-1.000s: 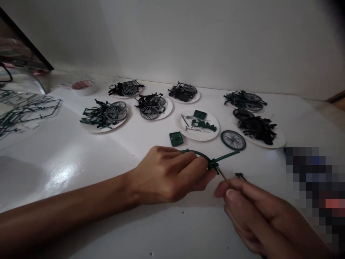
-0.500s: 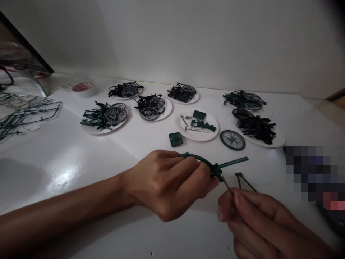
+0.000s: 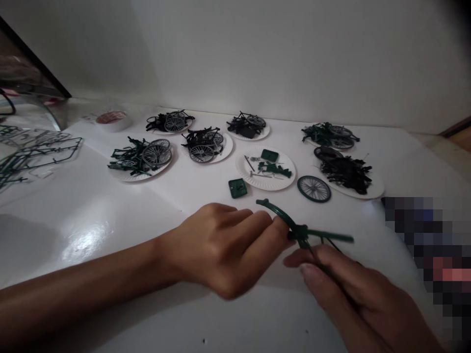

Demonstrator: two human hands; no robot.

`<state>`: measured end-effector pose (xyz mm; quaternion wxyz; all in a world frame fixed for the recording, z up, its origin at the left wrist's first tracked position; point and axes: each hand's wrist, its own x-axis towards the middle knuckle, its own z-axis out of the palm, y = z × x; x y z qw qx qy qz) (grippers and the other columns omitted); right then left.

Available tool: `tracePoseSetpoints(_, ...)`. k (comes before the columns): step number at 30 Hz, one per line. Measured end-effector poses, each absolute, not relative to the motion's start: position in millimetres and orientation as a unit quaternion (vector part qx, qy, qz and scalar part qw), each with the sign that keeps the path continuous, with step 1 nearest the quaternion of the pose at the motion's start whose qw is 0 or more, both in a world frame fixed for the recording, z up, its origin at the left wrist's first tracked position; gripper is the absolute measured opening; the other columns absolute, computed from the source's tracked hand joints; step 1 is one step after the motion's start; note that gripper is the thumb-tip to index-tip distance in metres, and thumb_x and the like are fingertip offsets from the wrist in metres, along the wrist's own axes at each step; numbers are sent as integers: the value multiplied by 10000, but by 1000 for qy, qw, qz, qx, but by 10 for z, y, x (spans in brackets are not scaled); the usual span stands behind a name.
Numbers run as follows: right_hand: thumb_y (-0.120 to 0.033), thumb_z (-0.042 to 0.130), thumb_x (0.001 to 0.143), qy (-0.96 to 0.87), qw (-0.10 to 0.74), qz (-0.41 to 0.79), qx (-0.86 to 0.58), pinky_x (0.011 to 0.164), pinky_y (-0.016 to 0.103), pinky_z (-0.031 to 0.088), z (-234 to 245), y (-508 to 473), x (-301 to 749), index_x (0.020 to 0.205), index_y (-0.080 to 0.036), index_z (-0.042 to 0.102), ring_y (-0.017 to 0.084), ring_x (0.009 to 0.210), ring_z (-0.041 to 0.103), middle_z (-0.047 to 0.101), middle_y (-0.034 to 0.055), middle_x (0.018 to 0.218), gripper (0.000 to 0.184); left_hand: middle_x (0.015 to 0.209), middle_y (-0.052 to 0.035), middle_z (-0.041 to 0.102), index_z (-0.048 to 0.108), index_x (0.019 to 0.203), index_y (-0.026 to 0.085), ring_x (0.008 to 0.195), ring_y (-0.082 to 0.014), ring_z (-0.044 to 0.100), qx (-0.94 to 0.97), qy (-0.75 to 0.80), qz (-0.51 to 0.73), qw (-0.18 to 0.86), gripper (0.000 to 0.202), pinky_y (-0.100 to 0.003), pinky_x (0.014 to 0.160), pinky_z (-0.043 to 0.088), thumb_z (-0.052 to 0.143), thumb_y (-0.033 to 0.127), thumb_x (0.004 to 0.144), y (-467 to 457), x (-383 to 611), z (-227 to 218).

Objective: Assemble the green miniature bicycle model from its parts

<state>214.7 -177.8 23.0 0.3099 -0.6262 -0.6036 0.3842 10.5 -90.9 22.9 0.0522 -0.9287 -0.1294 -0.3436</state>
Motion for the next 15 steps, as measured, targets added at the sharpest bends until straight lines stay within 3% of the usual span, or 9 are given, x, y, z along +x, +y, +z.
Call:
tracePoseSetpoints(2,-474,505,969,-686,304,271,-602,557,210,557,216,-1751,2242,996,-331,723,165,690,726,771,-7,819,262,658,-20,608,618,724,126,485,-136,490,-925,-125,-353,66,156,-345,412,364,639,76,871,-957,117,280)
tracePoseSetpoints(4,-409,489,984,-732,286,188,-589,530,204,575,211,-1722,2333,1116,-345,709,173,692,756,803,-15,879,263,631,-13,575,619,707,125,468,-140,464,-922,-132,-359,61,162,-354,395,335,639,70,859,-996,130,300)
tracePoseSetpoints(6,-366,485,992,-759,276,122,-577,599,222,612,216,-1698,2392,1145,-337,703,184,716,772,814,-9,916,268,620,-12,559,652,755,96,460,-142,447,-925,-151,-347,36,130,-353,386,323,615,41,867,-1025,143,292)
tracePoseSetpoints(9,-354,488,995,-777,259,75,-568,638,243,625,235,-1683,2399,1126,-318,719,190,693,773,818,0,896,268,599,-6,523,670,803,75,436,-141,394,-934,-171,-314,18,138,-343,372,305,571,22,884,-1062,163,253)
tracePoseSetpoints(15,-301,469,1005,-788,256,111,-548,462,194,521,256,-1691,2325,859,-308,718,130,519,700,777,-48,707,289,590,-8,485,622,760,110,453,-148,383,-942,-158,-294,19,203,-326,396,303,502,52,912,-1118,205,198)
